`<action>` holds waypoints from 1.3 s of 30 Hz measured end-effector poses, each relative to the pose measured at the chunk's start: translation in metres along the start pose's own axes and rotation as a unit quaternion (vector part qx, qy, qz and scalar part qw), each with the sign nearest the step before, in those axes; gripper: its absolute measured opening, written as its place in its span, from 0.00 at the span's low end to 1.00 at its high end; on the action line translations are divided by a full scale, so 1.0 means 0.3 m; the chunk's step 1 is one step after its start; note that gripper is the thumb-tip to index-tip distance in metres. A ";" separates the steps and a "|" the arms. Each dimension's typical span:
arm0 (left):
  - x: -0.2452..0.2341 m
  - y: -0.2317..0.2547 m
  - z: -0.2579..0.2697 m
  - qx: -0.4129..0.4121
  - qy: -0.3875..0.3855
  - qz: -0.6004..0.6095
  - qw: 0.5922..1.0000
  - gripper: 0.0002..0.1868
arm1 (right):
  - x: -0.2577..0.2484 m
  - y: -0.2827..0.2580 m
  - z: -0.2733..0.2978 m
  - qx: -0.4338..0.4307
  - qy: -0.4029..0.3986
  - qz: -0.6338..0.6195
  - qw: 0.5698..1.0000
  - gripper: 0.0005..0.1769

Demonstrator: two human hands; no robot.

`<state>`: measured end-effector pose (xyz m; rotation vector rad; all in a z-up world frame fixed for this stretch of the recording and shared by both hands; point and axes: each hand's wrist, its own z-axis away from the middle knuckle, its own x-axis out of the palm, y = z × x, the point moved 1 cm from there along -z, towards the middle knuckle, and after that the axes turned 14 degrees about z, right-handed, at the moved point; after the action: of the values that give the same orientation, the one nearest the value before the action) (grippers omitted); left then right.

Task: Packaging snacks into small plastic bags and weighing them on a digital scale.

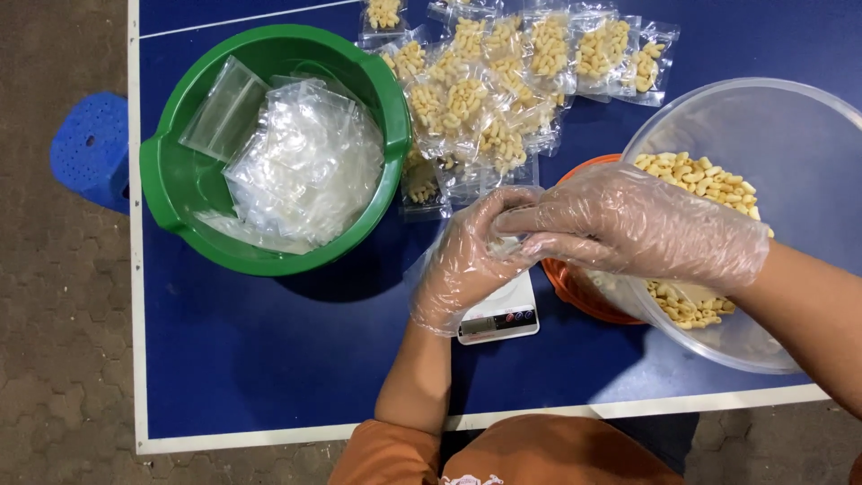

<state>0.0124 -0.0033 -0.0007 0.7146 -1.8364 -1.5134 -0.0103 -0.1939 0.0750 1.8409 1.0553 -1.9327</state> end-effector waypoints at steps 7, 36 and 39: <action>0.000 0.015 -0.003 -0.020 0.025 -0.033 0.999 0.24 | -0.057 0.013 0.027 0.218 -0.088 0.007 0.972 0.35; -0.037 -0.054 -0.002 0.084 0.074 0.007 0.994 0.20 | 0.022 0.121 -0.002 0.425 -0.456 0.099 0.775 0.12; -0.034 -0.013 0.007 0.037 0.078 -0.015 0.996 0.16 | 0.010 0.156 0.024 0.410 -0.454 0.104 0.784 0.13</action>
<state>0.0174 0.0049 -0.0062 0.8754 -1.7785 -1.3728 0.0141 -0.2304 0.0569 0.8639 -0.3443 -2.8314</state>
